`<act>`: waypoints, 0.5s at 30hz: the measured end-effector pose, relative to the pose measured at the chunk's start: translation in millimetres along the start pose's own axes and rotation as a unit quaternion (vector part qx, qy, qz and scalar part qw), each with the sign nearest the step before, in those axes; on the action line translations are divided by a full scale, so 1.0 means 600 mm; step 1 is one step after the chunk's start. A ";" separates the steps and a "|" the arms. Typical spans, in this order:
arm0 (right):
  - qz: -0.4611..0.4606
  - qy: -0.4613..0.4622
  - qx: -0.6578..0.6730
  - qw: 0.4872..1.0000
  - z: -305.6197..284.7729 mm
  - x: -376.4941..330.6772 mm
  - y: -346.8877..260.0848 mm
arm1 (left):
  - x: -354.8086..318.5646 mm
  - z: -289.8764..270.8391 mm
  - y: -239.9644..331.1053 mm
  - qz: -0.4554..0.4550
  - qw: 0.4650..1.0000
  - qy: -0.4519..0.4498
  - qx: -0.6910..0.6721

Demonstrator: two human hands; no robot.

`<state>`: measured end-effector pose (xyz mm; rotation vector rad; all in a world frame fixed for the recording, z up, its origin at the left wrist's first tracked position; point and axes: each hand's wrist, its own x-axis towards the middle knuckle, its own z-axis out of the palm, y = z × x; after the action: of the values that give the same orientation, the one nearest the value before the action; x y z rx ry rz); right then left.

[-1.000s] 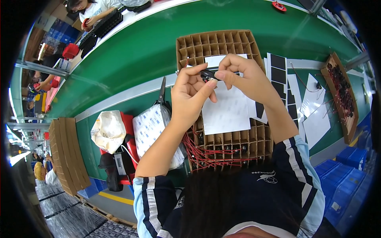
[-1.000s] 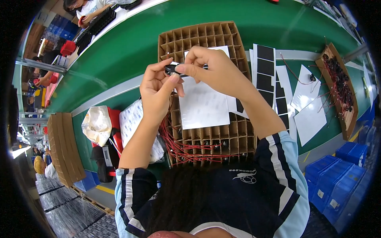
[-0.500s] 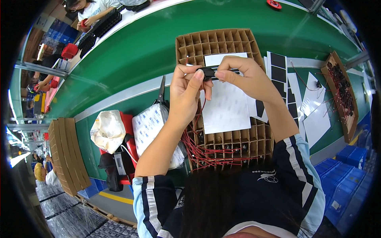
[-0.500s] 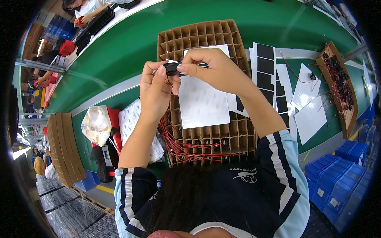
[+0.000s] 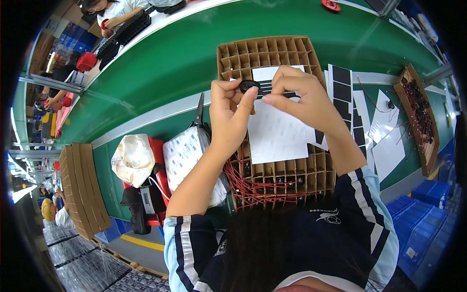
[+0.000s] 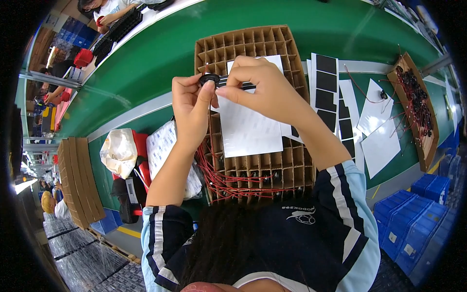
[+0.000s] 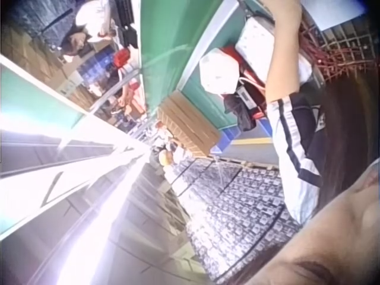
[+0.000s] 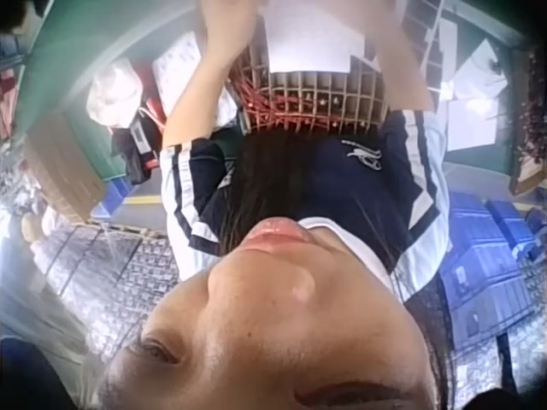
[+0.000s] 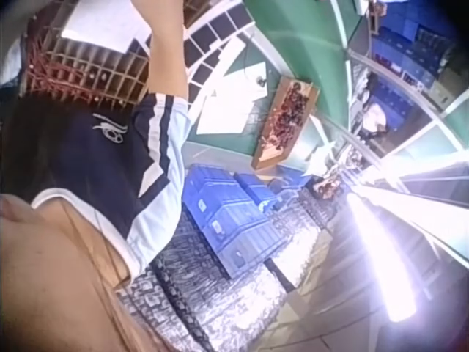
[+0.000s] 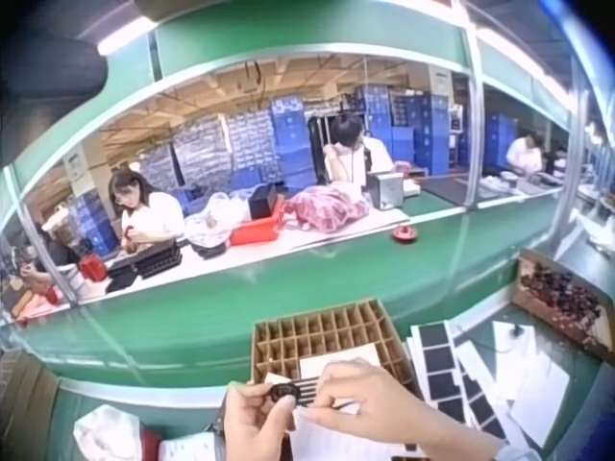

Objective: Applying labels and organizing electrical components into an assembly tray at a factory workstation.

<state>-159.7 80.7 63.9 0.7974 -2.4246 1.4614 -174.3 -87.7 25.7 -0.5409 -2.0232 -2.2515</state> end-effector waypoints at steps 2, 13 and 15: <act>0.050 0.020 0.053 0.997 -0.003 -0.001 0.014 | 0.002 0.006 0.005 -0.002 0.999 -0.006 -0.043; 0.054 -0.009 0.114 0.992 -0.007 0.006 0.021 | -0.002 -0.001 0.010 -0.036 0.976 -0.085 -0.195; 0.053 -0.010 0.118 0.992 -0.006 0.005 0.021 | -0.002 -0.001 0.010 -0.033 0.969 -0.113 -0.215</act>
<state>-169.4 87.1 57.7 0.7425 -2.3702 1.8150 -171.9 -89.3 30.9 -0.8054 -1.6497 -2.8022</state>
